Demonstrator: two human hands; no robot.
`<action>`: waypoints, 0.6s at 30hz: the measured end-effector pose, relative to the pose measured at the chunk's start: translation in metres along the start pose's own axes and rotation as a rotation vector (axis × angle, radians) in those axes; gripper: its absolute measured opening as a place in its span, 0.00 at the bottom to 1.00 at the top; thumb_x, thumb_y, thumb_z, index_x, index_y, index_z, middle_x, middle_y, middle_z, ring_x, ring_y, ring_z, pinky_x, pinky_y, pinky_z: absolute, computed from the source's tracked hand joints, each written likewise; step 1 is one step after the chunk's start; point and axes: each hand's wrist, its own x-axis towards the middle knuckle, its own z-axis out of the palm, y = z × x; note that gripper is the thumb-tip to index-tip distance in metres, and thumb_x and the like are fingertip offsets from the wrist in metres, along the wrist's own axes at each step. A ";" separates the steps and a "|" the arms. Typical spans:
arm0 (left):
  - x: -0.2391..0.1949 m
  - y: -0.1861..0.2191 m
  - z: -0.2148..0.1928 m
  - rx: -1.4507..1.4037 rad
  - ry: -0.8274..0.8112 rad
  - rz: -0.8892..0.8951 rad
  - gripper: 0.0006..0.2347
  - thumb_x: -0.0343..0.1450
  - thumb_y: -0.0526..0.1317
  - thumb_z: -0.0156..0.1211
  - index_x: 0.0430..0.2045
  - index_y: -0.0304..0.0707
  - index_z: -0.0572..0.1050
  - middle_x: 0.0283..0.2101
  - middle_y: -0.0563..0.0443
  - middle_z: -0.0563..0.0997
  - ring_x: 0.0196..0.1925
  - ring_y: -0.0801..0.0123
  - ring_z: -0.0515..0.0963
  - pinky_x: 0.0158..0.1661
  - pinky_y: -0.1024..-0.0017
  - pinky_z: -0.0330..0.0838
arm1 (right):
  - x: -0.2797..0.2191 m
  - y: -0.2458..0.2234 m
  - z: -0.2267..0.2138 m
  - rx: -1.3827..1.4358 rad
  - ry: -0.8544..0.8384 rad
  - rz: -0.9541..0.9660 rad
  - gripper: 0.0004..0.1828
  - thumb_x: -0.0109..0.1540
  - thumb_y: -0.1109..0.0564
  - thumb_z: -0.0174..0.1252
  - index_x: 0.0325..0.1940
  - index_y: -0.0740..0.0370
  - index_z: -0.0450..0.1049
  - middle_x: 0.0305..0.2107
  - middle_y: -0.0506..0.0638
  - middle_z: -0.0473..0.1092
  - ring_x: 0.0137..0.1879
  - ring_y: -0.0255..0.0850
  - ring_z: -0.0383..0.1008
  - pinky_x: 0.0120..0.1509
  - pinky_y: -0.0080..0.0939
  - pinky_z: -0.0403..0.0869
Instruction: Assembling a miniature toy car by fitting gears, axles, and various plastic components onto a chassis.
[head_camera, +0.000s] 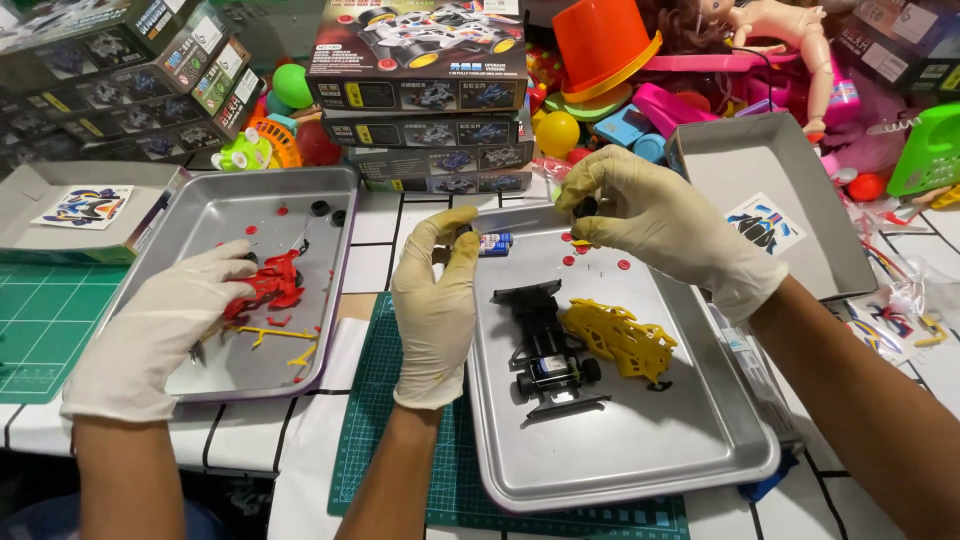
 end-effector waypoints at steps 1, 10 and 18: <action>-0.002 0.002 0.001 0.000 -0.003 0.001 0.07 0.75 0.36 0.61 0.46 0.45 0.79 0.36 0.50 0.79 0.40 0.72 0.75 0.48 0.72 0.72 | 0.000 0.001 0.002 0.000 0.003 0.000 0.16 0.57 0.71 0.68 0.48 0.69 0.77 0.45 0.55 0.71 0.46 0.40 0.73 0.50 0.37 0.77; -0.015 0.002 0.011 0.046 -0.095 0.086 0.07 0.71 0.40 0.69 0.39 0.42 0.80 0.30 0.51 0.83 0.34 0.70 0.81 0.46 0.68 0.75 | -0.002 0.003 0.005 0.270 0.131 0.035 0.14 0.61 0.64 0.66 0.50 0.67 0.73 0.40 0.57 0.76 0.43 0.42 0.81 0.49 0.39 0.81; -0.016 0.006 0.009 0.022 -0.112 0.146 0.07 0.70 0.41 0.69 0.38 0.44 0.80 0.27 0.53 0.84 0.31 0.73 0.82 0.47 0.70 0.75 | 0.000 -0.004 0.005 0.463 0.178 0.073 0.14 0.60 0.68 0.65 0.48 0.70 0.72 0.39 0.62 0.76 0.44 0.48 0.83 0.52 0.47 0.83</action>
